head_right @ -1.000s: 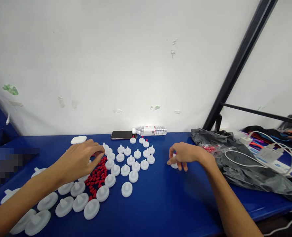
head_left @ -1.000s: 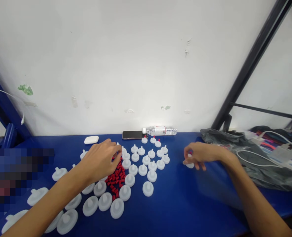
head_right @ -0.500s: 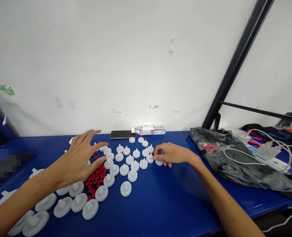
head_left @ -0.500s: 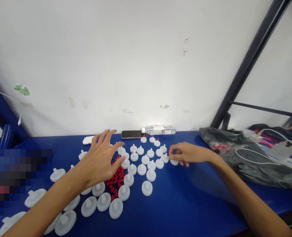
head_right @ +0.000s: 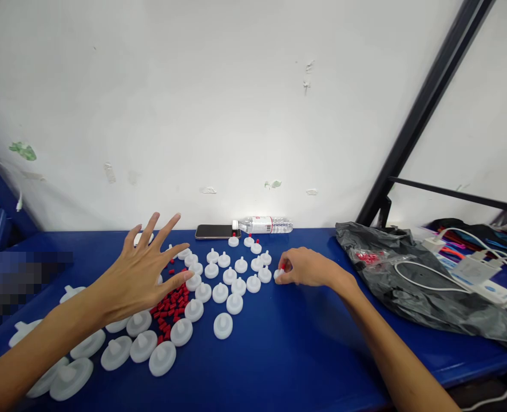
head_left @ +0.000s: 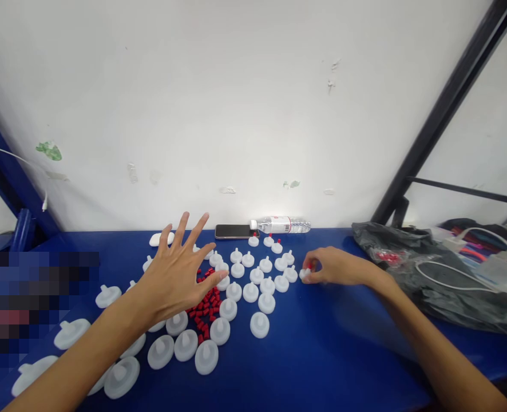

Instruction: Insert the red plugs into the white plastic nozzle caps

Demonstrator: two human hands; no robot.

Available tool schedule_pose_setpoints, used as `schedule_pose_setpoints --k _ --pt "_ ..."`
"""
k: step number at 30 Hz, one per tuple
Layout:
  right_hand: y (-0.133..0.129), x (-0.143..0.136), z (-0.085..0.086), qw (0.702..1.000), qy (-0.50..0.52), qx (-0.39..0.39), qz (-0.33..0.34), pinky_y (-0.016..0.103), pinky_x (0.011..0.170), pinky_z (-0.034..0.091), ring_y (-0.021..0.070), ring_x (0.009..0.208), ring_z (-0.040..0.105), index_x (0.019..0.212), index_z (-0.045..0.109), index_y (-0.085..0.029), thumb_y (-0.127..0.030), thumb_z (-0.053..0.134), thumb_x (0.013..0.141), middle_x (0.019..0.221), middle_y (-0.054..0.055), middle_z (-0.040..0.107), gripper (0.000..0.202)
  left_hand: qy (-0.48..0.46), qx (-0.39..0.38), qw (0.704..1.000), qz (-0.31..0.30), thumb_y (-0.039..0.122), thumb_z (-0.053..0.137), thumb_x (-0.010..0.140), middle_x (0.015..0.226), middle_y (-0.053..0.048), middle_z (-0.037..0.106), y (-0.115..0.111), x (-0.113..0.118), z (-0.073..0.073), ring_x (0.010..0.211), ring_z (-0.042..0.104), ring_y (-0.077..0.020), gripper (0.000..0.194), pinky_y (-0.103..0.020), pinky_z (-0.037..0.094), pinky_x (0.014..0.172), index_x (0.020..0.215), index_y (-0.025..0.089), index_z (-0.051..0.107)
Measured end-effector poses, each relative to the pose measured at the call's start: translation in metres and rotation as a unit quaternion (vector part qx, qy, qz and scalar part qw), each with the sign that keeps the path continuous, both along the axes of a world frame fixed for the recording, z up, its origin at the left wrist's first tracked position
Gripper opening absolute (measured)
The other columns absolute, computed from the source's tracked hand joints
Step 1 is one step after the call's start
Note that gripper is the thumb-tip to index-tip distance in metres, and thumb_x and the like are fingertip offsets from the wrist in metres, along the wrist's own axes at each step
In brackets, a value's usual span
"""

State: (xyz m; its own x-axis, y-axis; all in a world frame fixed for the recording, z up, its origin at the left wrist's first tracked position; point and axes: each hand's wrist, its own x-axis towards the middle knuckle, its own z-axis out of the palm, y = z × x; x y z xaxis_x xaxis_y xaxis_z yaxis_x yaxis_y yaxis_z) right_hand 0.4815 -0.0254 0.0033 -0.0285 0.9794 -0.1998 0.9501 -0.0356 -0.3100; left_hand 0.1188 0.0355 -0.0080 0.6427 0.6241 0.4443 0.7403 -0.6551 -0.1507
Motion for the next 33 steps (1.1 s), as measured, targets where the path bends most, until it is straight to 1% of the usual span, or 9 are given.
schedule_pose_setpoints --k 3,6,8,15,19,23,27,30,33 --pt "0.000 0.001 0.001 0.999 -0.008 0.044 -0.013 0.033 0.071 0.049 0.0275 0.086 0.072 0.096 0.072 -0.022 -0.050 0.071 0.081 0.098 0.007 0.077 0.031 0.006 -0.005 1.000 -0.011 0.044 0.048 0.099 0.172 -0.017 0.019 -0.001 -0.001 0.000 0.156 0.009 -0.0507 0.049 -0.076 0.020 0.119 0.137 0.020 0.067" --pt "0.003 -0.002 0.001 0.996 -0.002 0.087 -0.031 0.032 0.069 0.049 0.0249 0.075 0.072 0.105 0.067 -0.021 -0.046 0.065 0.087 0.083 0.006 0.077 0.031 0.012 0.000 0.999 -0.029 0.026 0.045 0.096 0.171 -0.017 0.023 -0.002 -0.002 0.000 0.157 0.009 -0.0487 0.047 -0.075 0.021 0.118 0.138 0.020 0.064" --pt "0.004 -0.008 0.001 0.992 0.004 0.123 -0.039 0.032 0.068 0.049 0.0233 0.072 0.071 0.110 0.065 -0.020 -0.042 0.063 0.088 0.086 0.006 0.078 0.031 0.011 0.004 0.999 -0.036 0.022 0.044 0.094 0.171 -0.016 0.024 -0.001 -0.003 -0.001 0.157 0.010 -0.0473 0.049 -0.074 0.021 0.119 0.140 0.021 0.062" --pt "-0.002 -0.040 0.005 0.966 0.028 0.253 -0.036 0.035 0.074 0.050 0.0240 0.077 0.072 0.123 0.068 -0.021 -0.040 0.057 0.096 0.094 0.006 0.077 0.035 0.011 0.006 0.999 -0.036 0.023 0.040 0.096 0.171 -0.014 0.025 -0.003 -0.002 -0.001 0.157 0.011 -0.0457 0.051 -0.072 0.023 0.118 0.143 0.023 0.060" --pt "-0.003 -0.053 -0.004 0.950 0.058 0.307 -0.005 0.035 0.072 0.054 0.0210 0.075 0.072 0.122 0.066 -0.022 -0.043 0.058 0.098 0.109 0.007 0.076 0.033 0.022 -0.002 0.999 -0.038 0.025 0.041 0.096 0.170 -0.010 0.030 -0.007 0.001 0.003 0.152 0.026 -0.0464 0.048 -0.072 0.031 0.111 0.138 0.026 0.063" --pt "-0.010 -0.065 -0.012 0.936 0.091 0.336 0.049 0.029 0.064 0.056 0.0210 0.086 0.074 0.117 0.062 -0.025 -0.042 0.065 0.094 0.125 0.006 0.072 0.029 0.007 0.003 0.998 -0.063 0.022 0.050 0.086 0.165 -0.018 0.034 -0.015 0.010 0.009 0.137 0.041 -0.0467 0.046 -0.066 0.042 0.101 0.129 0.020 0.066" --pt "-0.019 -0.075 -0.020 0.900 0.110 0.394 0.148 0.025 0.059 0.054 0.0149 0.068 0.073 0.117 0.061 -0.026 -0.033 0.065 0.097 0.113 0.004 0.078 0.022 -0.048 0.031 0.986 -0.157 0.025 0.055 0.087 0.141 -0.024 0.050 -0.030 0.022 0.011 0.117 0.051 -0.0391 0.036 -0.057 0.048 0.090 0.120 0.015 0.067" --pt "-0.021 -0.080 -0.027 0.879 0.106 0.420 0.197 0.023 0.057 0.051 0.0112 0.060 0.068 0.114 0.063 -0.025 -0.034 0.065 0.098 0.105 0.002 0.079 0.018 -0.077 0.074 0.969 -0.223 0.031 0.056 0.091 0.118 -0.021 0.059 -0.041 0.031 0.009 0.100 0.052 -0.0335 0.032 -0.050 0.047 0.080 0.114 0.012 0.068" --pt "-0.022 -0.084 -0.031 0.862 0.105 0.442 0.227 0.022 0.054 0.047 0.0091 0.055 0.064 0.111 0.064 -0.023 -0.039 0.070 0.096 0.095 0.001 0.078 0.022 -0.063 0.113 0.961 -0.243 0.037 0.058 0.093 0.103 -0.017 0.061 -0.048 0.036 0.008 0.090 0.051 -0.0300 0.028 -0.047 0.045 0.076 0.103 0.013 0.068"
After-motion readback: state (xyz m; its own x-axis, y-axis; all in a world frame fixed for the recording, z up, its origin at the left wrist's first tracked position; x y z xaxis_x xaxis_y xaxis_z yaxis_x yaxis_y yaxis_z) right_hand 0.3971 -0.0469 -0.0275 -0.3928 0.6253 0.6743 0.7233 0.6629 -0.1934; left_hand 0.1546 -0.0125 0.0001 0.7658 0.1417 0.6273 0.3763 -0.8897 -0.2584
